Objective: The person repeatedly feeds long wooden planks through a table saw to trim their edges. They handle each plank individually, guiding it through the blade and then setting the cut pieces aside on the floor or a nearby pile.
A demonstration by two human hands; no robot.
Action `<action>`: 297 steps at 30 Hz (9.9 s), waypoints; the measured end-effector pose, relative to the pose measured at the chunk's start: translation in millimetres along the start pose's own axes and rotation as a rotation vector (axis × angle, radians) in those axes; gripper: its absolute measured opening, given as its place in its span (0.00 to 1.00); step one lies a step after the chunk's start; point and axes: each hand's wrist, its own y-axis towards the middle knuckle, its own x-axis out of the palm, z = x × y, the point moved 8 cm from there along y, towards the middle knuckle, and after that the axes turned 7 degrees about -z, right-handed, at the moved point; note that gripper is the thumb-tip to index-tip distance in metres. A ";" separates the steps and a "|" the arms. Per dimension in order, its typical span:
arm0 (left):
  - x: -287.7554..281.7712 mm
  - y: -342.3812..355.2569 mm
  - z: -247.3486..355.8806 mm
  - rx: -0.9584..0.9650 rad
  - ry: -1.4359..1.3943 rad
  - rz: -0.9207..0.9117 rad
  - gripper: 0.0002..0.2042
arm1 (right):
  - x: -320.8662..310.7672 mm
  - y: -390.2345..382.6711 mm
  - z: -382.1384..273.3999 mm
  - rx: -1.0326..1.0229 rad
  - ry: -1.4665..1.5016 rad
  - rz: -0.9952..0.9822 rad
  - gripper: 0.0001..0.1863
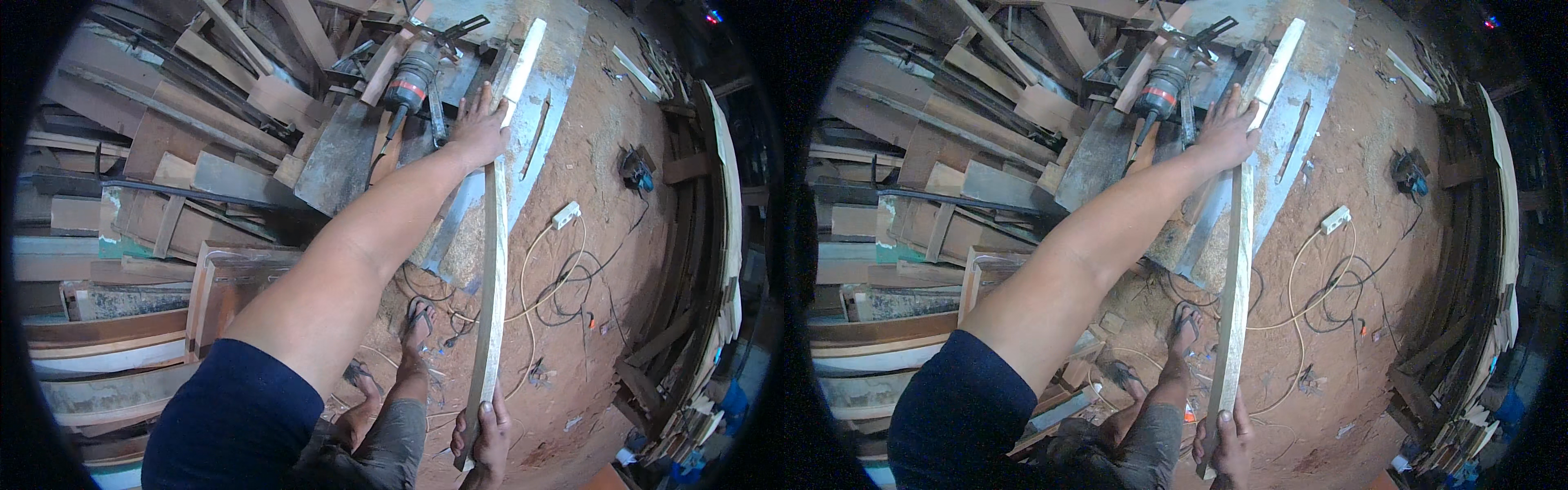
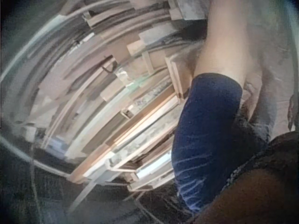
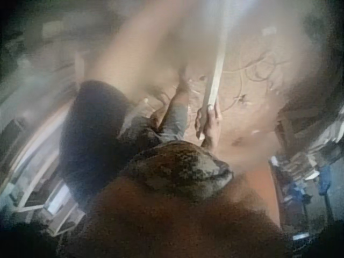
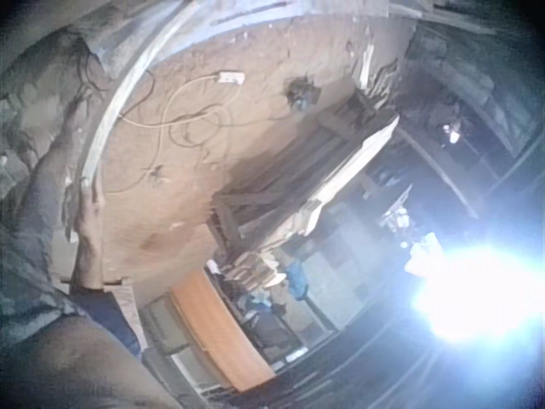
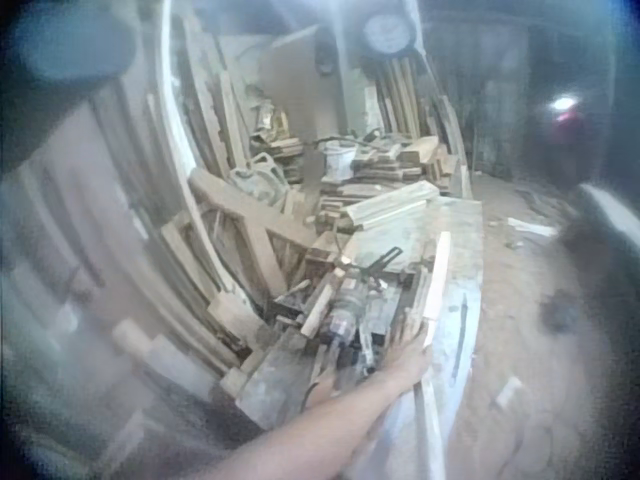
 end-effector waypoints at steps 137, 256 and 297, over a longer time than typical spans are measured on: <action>-424.6 -525.6 145.8 0.104 -0.987 0.245 0.32 | 210.8 -310.7 51.1 -0.227 0.170 -0.754 0.31; 107.8 -382.1 -23.5 -0.377 -1.039 -0.357 0.29 | 66.3 260.2 -38.2 -0.582 -0.476 0.311 0.28; 69.1 -295.9 -19.2 -0.444 -0.500 -0.273 0.29 | 61.1 315.0 -108.1 -0.689 -0.614 0.410 0.33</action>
